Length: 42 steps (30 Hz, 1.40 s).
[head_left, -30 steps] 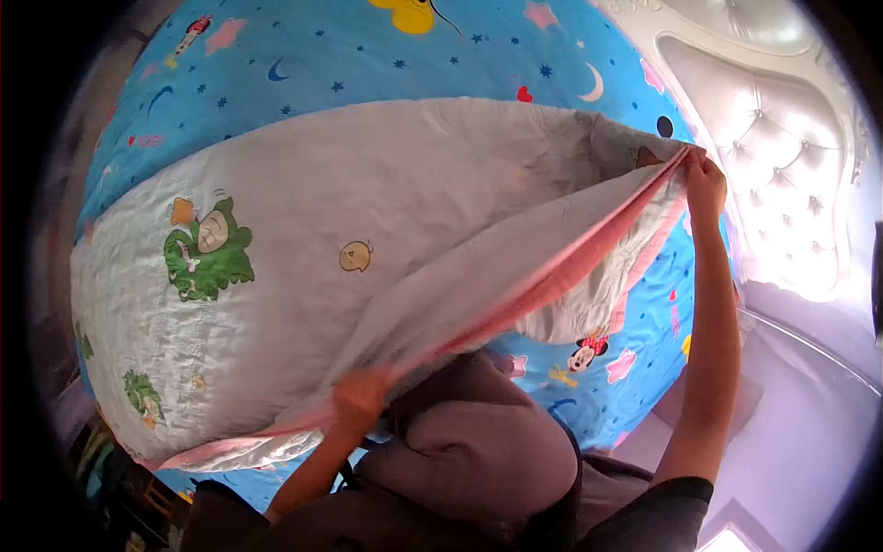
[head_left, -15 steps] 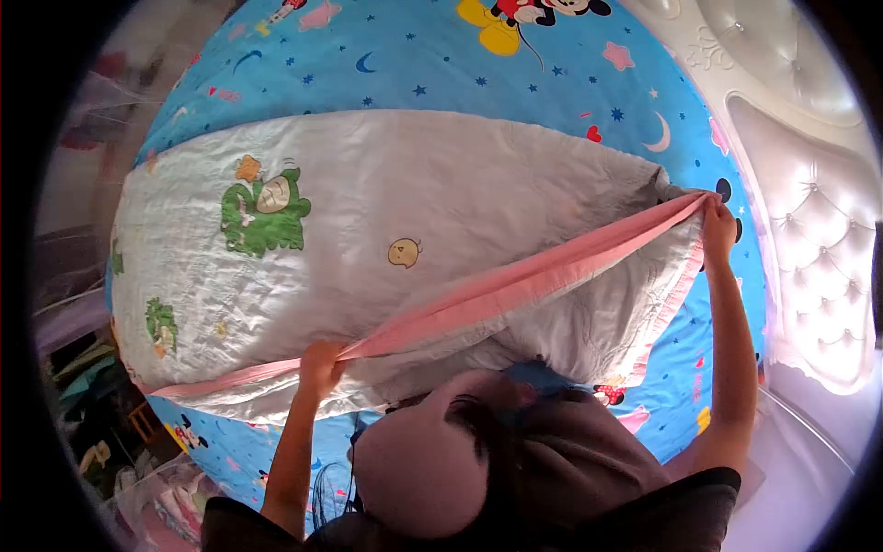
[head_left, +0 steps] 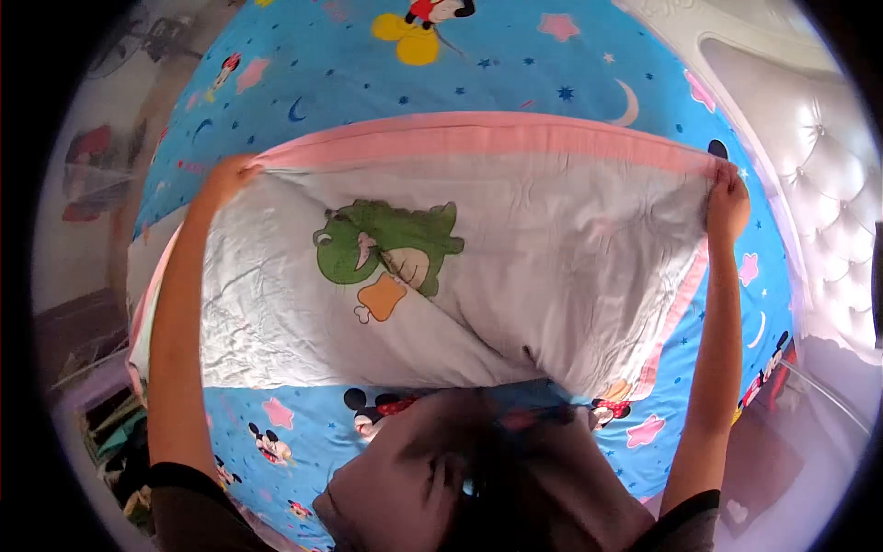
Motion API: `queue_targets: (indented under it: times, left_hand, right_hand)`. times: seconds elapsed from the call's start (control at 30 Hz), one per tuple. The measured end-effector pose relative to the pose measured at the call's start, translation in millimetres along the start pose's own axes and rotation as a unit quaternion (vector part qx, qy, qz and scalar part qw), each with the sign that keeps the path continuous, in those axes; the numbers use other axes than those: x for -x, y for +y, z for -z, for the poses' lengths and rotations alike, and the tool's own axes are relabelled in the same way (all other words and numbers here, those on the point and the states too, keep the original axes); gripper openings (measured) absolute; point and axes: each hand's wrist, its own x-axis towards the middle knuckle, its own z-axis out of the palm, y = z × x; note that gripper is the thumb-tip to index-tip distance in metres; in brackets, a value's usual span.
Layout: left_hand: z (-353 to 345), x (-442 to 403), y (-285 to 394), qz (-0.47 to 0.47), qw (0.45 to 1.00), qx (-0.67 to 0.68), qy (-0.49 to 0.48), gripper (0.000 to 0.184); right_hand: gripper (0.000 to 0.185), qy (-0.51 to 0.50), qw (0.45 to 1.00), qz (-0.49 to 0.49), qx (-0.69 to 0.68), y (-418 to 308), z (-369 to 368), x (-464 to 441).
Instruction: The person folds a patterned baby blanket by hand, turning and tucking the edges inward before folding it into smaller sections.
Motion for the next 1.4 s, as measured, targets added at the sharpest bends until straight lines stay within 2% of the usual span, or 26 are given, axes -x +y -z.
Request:
queue_targets:
  times: [0.07,0.17,0.3,0.37,0.5,0.57,0.6,0.7,0.73,0.77,0.8,0.83,0.87,0.9,0.93,0.97,1.0,1.03,1.07,1.1,1.13,1.17,1.2,1.23,1.3,1.4]
  left_hand:
    - [-51.3,-37.1,9.4,-0.043,0.993,-0.060,0.090,0.026]
    - [-88.6,-53.2,50.9,-0.028,0.986,-0.107,0.124,0.019]
    - [-86.0,-33.1,70.2,-0.001,0.978,-0.020,0.209,0.013]
    - [-78.4,-18.7,68.6,-0.043,0.974,-0.020,0.219,0.015]
    - [-70.6,8.3,75.2,-0.073,0.963,-0.006,0.258,0.020]
    - [-76.1,18.3,61.2,-0.072,0.960,-0.008,0.269,0.024]
    - [-76.7,23.6,55.1,-0.073,0.961,-0.006,0.268,0.024]
    - [-73.5,49.2,32.4,-0.041,0.957,0.103,0.268,0.022]
    - [-67.7,68.1,22.9,-0.047,0.947,0.139,0.287,0.023]
    - [-57.4,96.2,18.6,-0.010,0.954,0.127,0.273,0.023]
    - [-41.2,130.2,12.8,0.029,0.959,0.112,0.260,0.024]
    - [-15.7,166.4,-7.7,0.078,0.977,0.172,0.095,0.025]
    - [-4.7,207.2,-5.7,0.052,0.986,0.069,0.145,0.024]
    - [-8.2,245.5,-12.9,0.014,0.954,0.152,0.259,0.020]
    - [26.9,259.2,7.7,0.022,0.967,0.216,0.133,0.018]
    - [61.1,268.1,28.2,0.028,0.960,0.278,0.003,0.016]
    - [62.0,270.2,23.2,0.028,0.960,0.278,0.006,0.016]
    - [63.3,273.3,13.3,0.043,0.963,0.250,0.090,0.016]
    - [65.6,273.6,8.0,0.058,0.959,0.217,0.173,0.016]
    - [72.3,246.8,12.8,0.058,0.979,0.164,0.108,0.017]
    - [79.4,204.3,13.6,0.058,0.992,0.109,0.041,0.017]
    - [56.3,169.6,-11.6,0.053,0.992,0.099,0.064,0.017]
    - [69.6,121.6,46.7,0.022,0.997,0.066,-0.017,0.016]
    - [56.9,89.4,67.7,-0.049,0.997,0.060,0.013,0.017]
    - [25.7,48.4,77.6,0.009,0.985,0.168,-0.032,0.022]
    - [8.6,26.3,81.2,-0.017,0.986,0.156,-0.062,0.012]
  right_hand:
    - [0.035,0.039,0.998,-0.041,0.030,11.4,-8.2,-18.1]
    - [0.034,0.077,0.991,-0.108,0.034,19.6,-10.8,-19.9]
    - [0.027,0.091,0.994,-0.064,0.013,18.5,-5.1,-8.7]
    - [0.020,0.146,0.979,0.003,-0.144,21.0,-0.2,0.8]
    - [0.018,0.161,0.975,0.042,-0.147,33.8,27.1,21.9]
    - [0.025,0.134,0.952,-0.019,-0.273,43.6,38.3,31.7]
    - [0.025,0.134,0.953,-0.019,-0.271,44.6,45.5,34.3]
    - [0.024,0.125,0.937,-0.062,-0.319,36.2,73.3,37.5]
    - [0.023,0.085,0.911,-0.067,-0.398,70.2,84.0,41.1]
    - [0.021,0.045,0.866,-0.163,-0.471,107.0,102.0,46.5]
    - [0.022,0.008,0.885,-0.150,-0.440,79.7,131.2,53.9]
    - [0.028,-0.011,0.910,-0.139,-0.389,93.4,155.7,60.8]
    - [0.035,-0.006,0.917,-0.103,-0.385,101.9,178.3,71.7]
    - [0.039,-0.008,0.940,-0.077,-0.331,97.8,202.8,74.0]
    - [0.039,-0.006,0.939,-0.076,-0.335,107.5,219.7,72.7]
    - [0.038,-0.099,0.899,-0.106,-0.414,125.3,236.1,67.4]
    - [0.038,-0.194,0.843,-0.132,-0.485,134.6,244.0,62.5]
    - [0.036,-0.092,0.895,-0.153,-0.409,120.4,230.3,55.8]
    - [0.033,-0.024,0.895,-0.227,-0.382,70.7,206.2,40.6]
    - [0.030,-0.053,0.861,-0.259,-0.434,66.5,183.5,24.9]
    - [0.038,-0.261,0.862,-0.148,-0.408,84.4,162.9,1.9]
    - [0.035,-0.290,0.880,-0.121,-0.356,72.7,130.0,-13.0]
    - [0.032,-0.249,0.898,-0.137,-0.337,69.5,89.1,-21.0]
    - [0.032,-0.250,0.908,-0.177,-0.287,92.7,49.0,-35.2]
    - [0.025,-0.135,0.894,-0.175,-0.388,81.7,-4.4,-37.8]
    - [0.025,-0.083,0.893,-0.187,-0.401,74.0,-2.5,-36.7]
